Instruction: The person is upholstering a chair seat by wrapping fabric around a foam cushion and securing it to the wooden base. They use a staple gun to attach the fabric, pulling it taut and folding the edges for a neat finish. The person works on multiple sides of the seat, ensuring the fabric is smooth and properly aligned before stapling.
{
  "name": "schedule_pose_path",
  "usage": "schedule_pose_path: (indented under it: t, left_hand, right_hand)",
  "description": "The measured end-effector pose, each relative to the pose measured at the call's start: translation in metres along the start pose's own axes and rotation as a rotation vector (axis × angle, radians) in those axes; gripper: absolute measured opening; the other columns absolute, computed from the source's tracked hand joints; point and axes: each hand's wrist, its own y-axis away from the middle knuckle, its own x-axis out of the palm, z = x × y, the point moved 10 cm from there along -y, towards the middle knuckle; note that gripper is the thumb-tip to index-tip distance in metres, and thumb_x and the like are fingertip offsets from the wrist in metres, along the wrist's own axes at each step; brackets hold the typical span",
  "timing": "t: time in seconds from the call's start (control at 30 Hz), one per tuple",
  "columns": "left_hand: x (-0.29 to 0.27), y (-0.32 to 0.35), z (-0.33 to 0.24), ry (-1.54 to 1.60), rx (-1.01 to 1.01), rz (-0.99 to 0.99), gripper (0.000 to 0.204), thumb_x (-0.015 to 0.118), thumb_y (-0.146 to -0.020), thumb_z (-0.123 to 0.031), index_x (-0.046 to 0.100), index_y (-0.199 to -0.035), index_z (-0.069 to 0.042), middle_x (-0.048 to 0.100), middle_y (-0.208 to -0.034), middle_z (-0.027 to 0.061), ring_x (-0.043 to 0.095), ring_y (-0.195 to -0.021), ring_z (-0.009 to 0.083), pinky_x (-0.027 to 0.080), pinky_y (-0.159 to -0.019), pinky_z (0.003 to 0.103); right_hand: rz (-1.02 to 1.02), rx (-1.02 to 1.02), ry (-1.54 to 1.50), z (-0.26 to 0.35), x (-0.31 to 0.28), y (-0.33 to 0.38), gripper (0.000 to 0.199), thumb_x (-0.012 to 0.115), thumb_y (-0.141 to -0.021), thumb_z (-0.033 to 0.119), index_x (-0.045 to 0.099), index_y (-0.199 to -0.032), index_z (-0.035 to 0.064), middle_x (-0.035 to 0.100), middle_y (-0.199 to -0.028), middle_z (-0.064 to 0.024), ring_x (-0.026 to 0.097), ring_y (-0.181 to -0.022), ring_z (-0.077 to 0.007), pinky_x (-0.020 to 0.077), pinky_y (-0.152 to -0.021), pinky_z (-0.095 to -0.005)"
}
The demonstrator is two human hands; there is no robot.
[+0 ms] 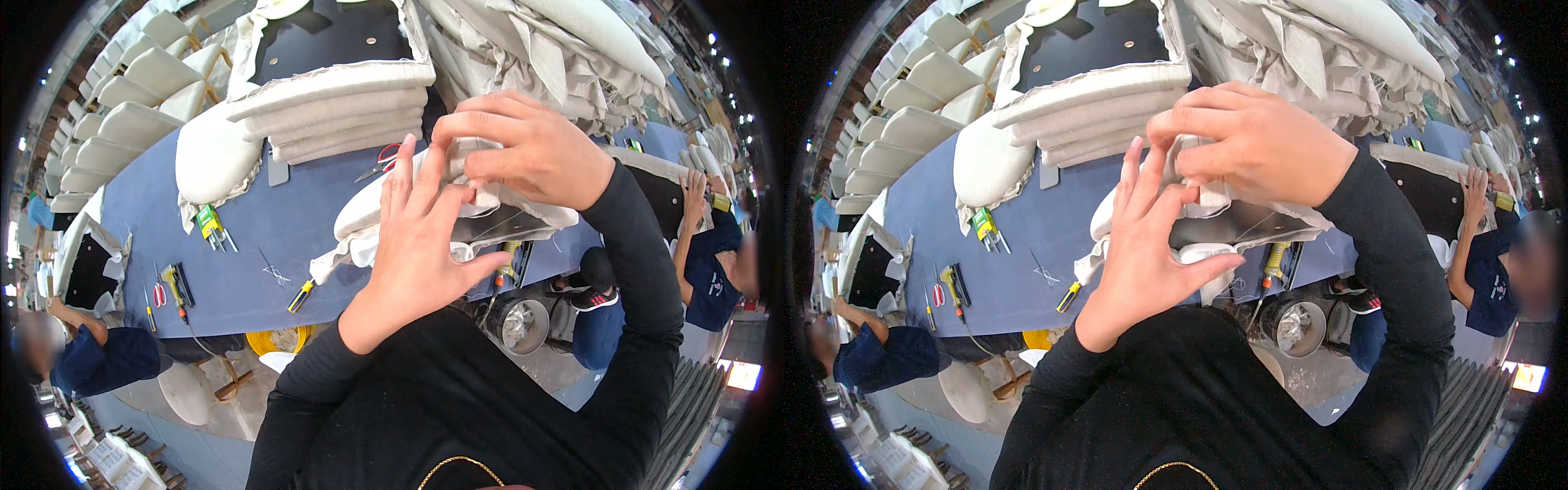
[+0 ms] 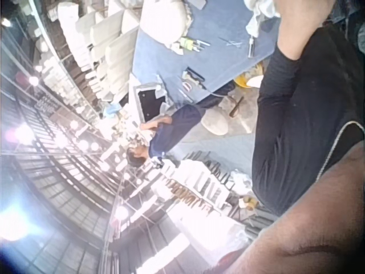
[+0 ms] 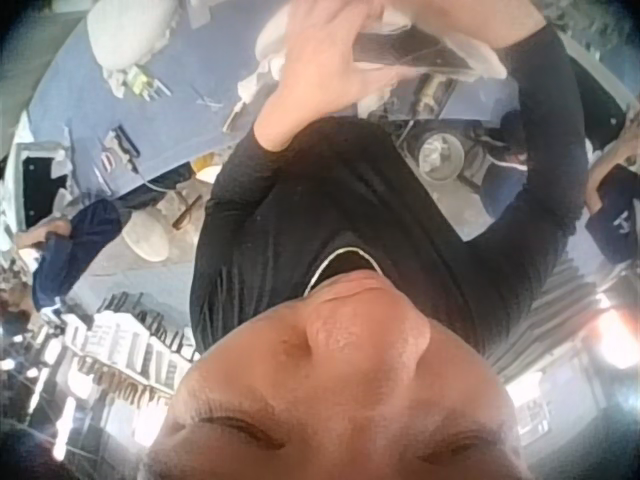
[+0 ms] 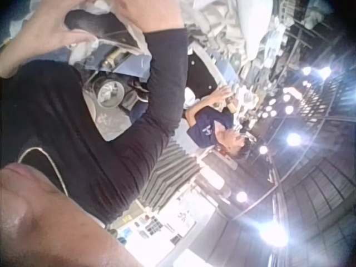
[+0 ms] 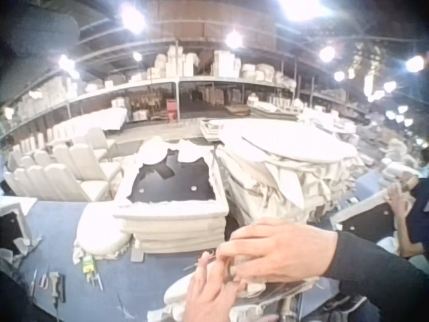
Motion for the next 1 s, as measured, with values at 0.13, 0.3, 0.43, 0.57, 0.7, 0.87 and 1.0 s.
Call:
schedule_pose_path:
  t: [0.13, 0.3, 0.43, 0.57, 0.7, 0.87, 1.0]
  left_hand:
    - [-0.002, 0.0, 0.015, 0.092, -0.01, -0.159, 0.046, 0.095, -0.081, -0.039, 0.073, -0.106, -0.007, 0.047, -0.166, 0.0272, 0.037, -0.154, 0.059, 0.032, -0.121, 0.068]
    - [0.002, 0.004, 0.032, 0.211, -0.045, -0.226, 0.024, 0.093, -0.084, -0.021, 0.077, -0.092, -0.006, 0.063, -0.155, 0.0195, 0.051, -0.148, 0.0506, 0.042, -0.119, 0.058]
    - [-0.007, 0.004, 0.033, 0.202, -0.031, -0.251, 0.02, 0.093, -0.083, -0.017, 0.078, -0.09, -0.006, 0.068, -0.15, 0.0192, 0.055, -0.145, 0.0494, 0.045, -0.118, 0.055]
    - [-0.01, 0.005, 0.027, 0.194, 0.011, -0.276, 0.019, 0.093, -0.083, -0.017, 0.079, -0.09, -0.007, 0.066, -0.152, 0.0199, 0.055, -0.144, 0.0496, 0.045, -0.118, 0.056]
    - [-0.01, 0.009, 0.023, 0.167, 0.063, -0.277, 0.018, 0.092, -0.084, -0.015, 0.079, -0.09, -0.005, 0.065, -0.152, 0.0211, 0.059, -0.141, 0.048, 0.047, -0.117, 0.056]
    - [-0.007, 0.006, 0.031, 0.179, 0.016, -0.162, 0.015, 0.087, -0.088, -0.012, 0.077, -0.089, -0.002, 0.064, -0.151, 0.0273, 0.073, -0.121, 0.042, 0.054, -0.108, 0.051]
    - [-0.013, 0.002, 0.029, 0.139, 0.061, -0.157, 0.013, 0.084, -0.091, -0.011, 0.075, -0.089, -0.001, 0.064, -0.151, 0.0302, 0.077, -0.112, 0.0394, 0.061, -0.092, 0.043]
  right_hand:
    - [-0.02, 0.008, -0.023, -0.001, 0.001, 0.0, 0.016, 0.079, -0.085, 0.021, 0.066, -0.088, 0.0121, 0.068, -0.139, 0.0007, 0.067, -0.125, -0.0244, 0.0536, -0.105, -0.0422]
    - [0.039, 0.013, -0.076, 0.003, 0.007, -0.001, 0.016, 0.078, -0.085, 0.02, 0.068, -0.095, 0.0126, 0.068, -0.136, -0.0002, 0.068, -0.124, -0.025, 0.0578, -0.098, -0.0402]
    - [0.03, 0.018, -0.089, 0.002, 0.008, 0.002, 0.021, 0.078, -0.087, 0.021, 0.068, -0.104, 0.0137, 0.067, -0.134, -0.0004, 0.067, -0.125, -0.0249, 0.0613, -0.093, -0.0376]
    - [0.113, 0.049, -0.063, 0.005, 0.01, -0.001, 0.021, 0.076, -0.089, 0.02, 0.067, -0.106, 0.014, 0.067, -0.135, -0.0002, 0.067, -0.125, -0.025, 0.0633, -0.09, -0.0377]
    - [0.132, 0.059, -0.068, 0.009, 0.01, 0.0, 0.02, 0.075, -0.089, 0.019, 0.067, -0.107, 0.0142, 0.067, -0.135, -0.0002, 0.067, -0.125, -0.0253, 0.0642, -0.089, -0.0382]
    - [-0.124, 0.186, -0.234, 0.0, 0.017, 0.015, 0.028, 0.073, -0.096, 0.02, 0.071, -0.123, 0.0139, 0.069, -0.136, -0.0032, 0.068, -0.126, -0.0303, 0.0607, -0.096, -0.0426]
    - [-0.533, 0.434, -0.396, -0.002, 0.043, 0.04, 0.041, 0.068, -0.105, 0.027, 0.068, -0.143, 0.0112, 0.072, -0.138, -0.0109, 0.069, -0.125, -0.0361, 0.0551, -0.103, -0.0445]
